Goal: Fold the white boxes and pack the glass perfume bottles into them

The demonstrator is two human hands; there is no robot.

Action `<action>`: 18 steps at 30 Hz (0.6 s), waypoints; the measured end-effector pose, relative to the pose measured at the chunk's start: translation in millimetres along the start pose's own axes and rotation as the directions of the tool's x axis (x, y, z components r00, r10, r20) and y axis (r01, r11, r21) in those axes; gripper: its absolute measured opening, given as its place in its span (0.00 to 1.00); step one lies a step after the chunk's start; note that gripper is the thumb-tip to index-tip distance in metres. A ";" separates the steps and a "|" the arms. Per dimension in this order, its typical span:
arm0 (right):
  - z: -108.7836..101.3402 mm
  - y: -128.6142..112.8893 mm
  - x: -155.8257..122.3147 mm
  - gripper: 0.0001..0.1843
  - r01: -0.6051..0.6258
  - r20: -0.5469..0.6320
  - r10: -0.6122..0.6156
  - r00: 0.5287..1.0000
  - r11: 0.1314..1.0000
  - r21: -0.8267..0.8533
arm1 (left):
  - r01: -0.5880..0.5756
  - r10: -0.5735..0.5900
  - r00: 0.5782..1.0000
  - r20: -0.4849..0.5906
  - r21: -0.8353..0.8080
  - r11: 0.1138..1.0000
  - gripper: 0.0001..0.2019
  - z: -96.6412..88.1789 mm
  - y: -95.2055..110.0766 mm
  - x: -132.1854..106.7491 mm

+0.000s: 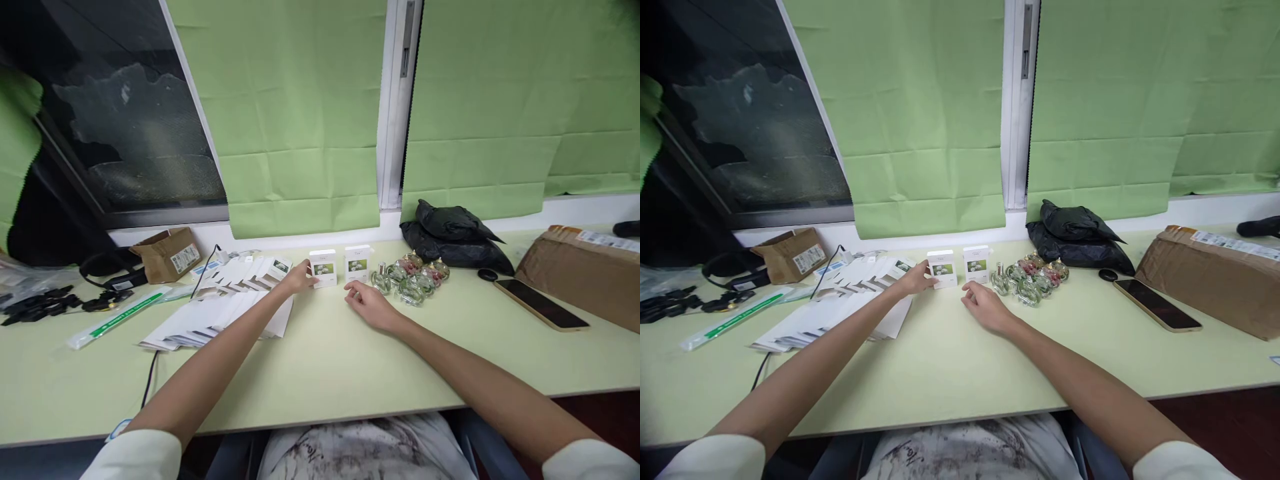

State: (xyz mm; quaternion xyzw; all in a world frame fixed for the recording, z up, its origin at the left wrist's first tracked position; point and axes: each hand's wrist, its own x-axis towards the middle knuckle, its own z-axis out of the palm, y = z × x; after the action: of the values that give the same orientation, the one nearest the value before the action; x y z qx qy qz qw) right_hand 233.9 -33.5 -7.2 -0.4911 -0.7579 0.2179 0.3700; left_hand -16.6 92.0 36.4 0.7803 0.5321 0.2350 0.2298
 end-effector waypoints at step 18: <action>-53.4 -37.7 -3.7 0.20 -0.076 -0.125 -0.019 0.992 0.700 -0.710 | 0.030 0.009 0.977 -0.215 0.176 0.984 0.23 1.6 34.5 -71.2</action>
State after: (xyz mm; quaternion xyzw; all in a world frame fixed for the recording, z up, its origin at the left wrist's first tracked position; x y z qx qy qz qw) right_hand 254.2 -54.6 51.4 -0.6201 -0.7511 -0.1177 0.1936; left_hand -13.7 13.7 47.5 0.7649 0.5769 0.2680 0.1014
